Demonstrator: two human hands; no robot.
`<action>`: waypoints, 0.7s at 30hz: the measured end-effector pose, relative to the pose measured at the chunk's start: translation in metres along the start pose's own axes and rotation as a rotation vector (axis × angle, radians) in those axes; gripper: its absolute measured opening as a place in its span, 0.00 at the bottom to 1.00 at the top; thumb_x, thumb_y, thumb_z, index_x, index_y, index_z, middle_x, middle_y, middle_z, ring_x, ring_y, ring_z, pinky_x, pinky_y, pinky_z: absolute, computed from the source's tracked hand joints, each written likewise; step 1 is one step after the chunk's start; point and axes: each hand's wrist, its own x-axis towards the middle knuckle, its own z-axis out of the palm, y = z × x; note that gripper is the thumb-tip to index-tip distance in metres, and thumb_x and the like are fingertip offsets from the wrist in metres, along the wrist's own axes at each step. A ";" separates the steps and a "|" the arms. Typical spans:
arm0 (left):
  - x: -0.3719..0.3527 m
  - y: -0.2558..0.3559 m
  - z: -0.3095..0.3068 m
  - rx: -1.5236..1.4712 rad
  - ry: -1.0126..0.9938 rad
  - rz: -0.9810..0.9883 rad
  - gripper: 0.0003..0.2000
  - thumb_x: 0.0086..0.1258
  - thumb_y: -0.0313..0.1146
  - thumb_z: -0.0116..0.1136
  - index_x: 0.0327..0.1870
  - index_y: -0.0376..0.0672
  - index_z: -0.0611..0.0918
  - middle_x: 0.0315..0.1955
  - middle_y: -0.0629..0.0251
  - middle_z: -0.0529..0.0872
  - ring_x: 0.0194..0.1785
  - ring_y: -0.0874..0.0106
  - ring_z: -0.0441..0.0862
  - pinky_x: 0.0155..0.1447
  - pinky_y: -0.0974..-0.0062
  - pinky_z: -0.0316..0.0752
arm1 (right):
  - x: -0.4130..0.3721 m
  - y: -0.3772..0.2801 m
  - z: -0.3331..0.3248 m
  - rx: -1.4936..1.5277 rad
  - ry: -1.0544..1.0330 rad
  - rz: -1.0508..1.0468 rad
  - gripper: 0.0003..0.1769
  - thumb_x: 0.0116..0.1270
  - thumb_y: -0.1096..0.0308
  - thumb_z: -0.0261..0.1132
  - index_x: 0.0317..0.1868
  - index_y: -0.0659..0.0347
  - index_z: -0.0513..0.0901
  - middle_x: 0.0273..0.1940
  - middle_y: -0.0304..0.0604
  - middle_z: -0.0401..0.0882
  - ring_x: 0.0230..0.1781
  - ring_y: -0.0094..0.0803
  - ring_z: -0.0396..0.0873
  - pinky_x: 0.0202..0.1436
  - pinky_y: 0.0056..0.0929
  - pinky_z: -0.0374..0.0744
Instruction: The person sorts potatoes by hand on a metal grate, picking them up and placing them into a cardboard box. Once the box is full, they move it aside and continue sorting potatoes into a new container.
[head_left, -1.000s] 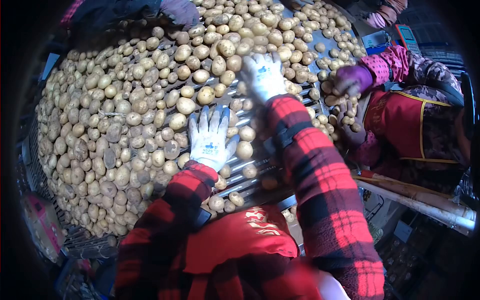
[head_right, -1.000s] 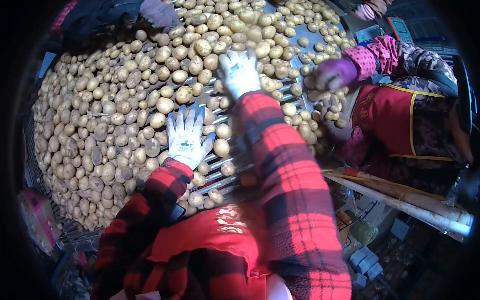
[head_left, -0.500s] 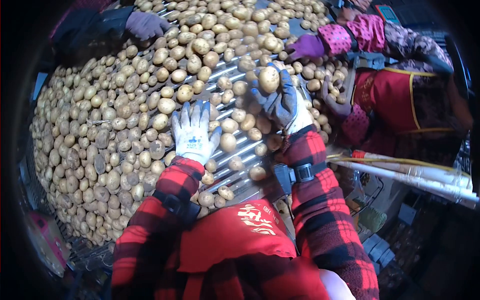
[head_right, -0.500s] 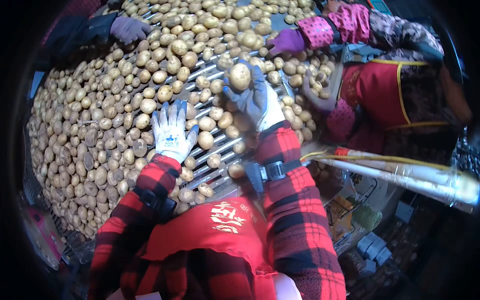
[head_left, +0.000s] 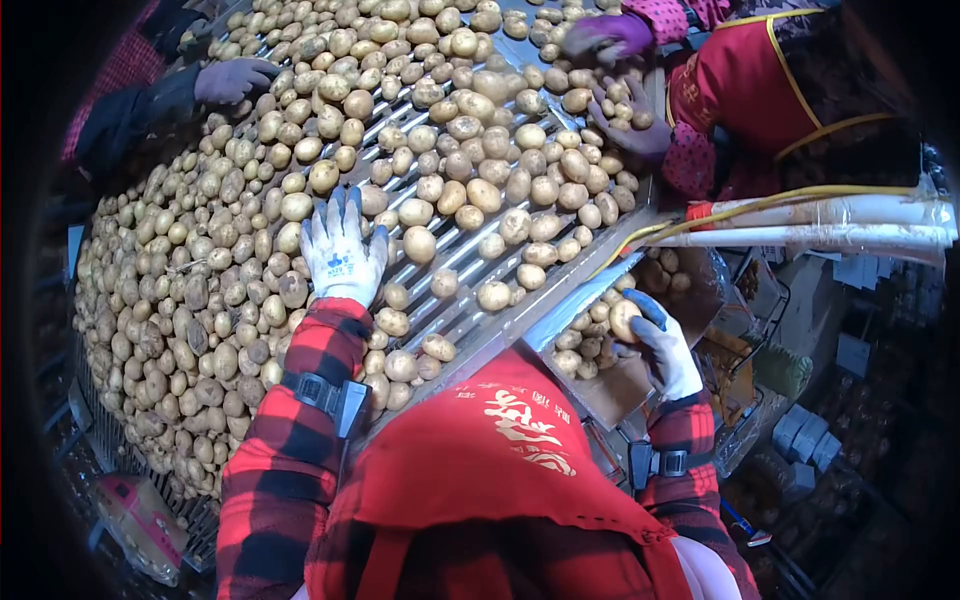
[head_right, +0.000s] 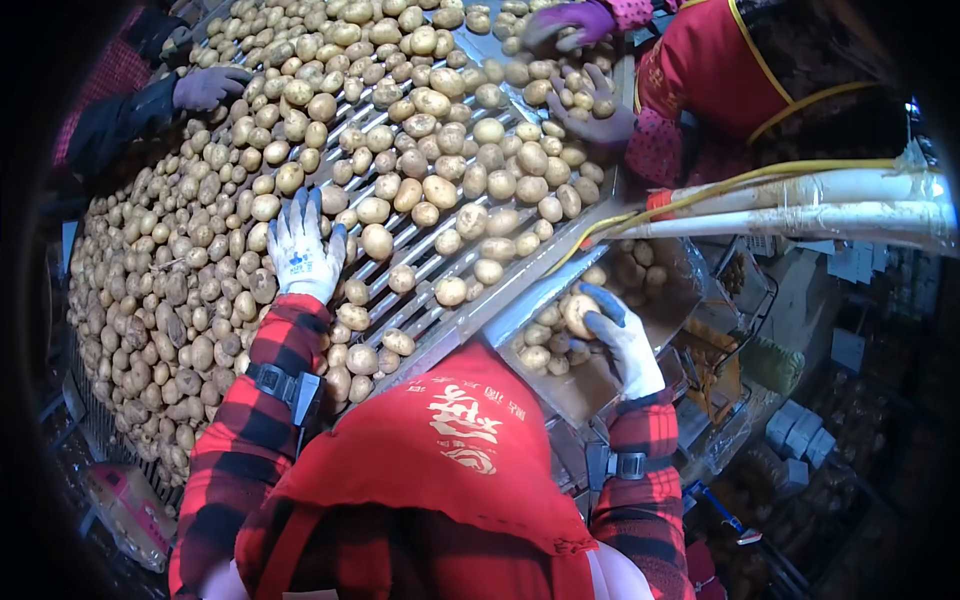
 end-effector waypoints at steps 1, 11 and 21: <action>0.001 0.001 0.001 0.003 0.004 -0.003 0.38 0.74 0.53 0.63 0.83 0.51 0.67 0.83 0.59 0.66 0.83 0.52 0.63 0.85 0.41 0.51 | 0.005 0.002 0.006 -0.373 0.235 -0.083 0.35 0.67 0.57 0.77 0.70 0.66 0.80 0.64 0.50 0.83 0.63 0.42 0.84 0.69 0.41 0.83; -0.004 0.039 -0.025 -0.089 -0.010 0.151 0.34 0.72 0.51 0.65 0.80 0.61 0.74 0.82 0.55 0.65 0.85 0.46 0.57 0.85 0.30 0.44 | 0.160 -0.052 0.237 -1.124 0.296 -1.098 0.29 0.68 0.54 0.71 0.70 0.41 0.83 0.77 0.53 0.70 0.77 0.63 0.64 0.75 0.76 0.61; 0.029 -0.003 -0.014 -0.046 -0.079 0.096 0.30 0.76 0.50 0.62 0.79 0.59 0.74 0.75 0.56 0.75 0.81 0.45 0.62 0.82 0.38 0.56 | 0.360 -0.160 0.232 -1.462 0.435 -0.997 0.28 0.76 0.44 0.58 0.74 0.38 0.78 0.77 0.46 0.71 0.73 0.57 0.71 0.69 0.65 0.71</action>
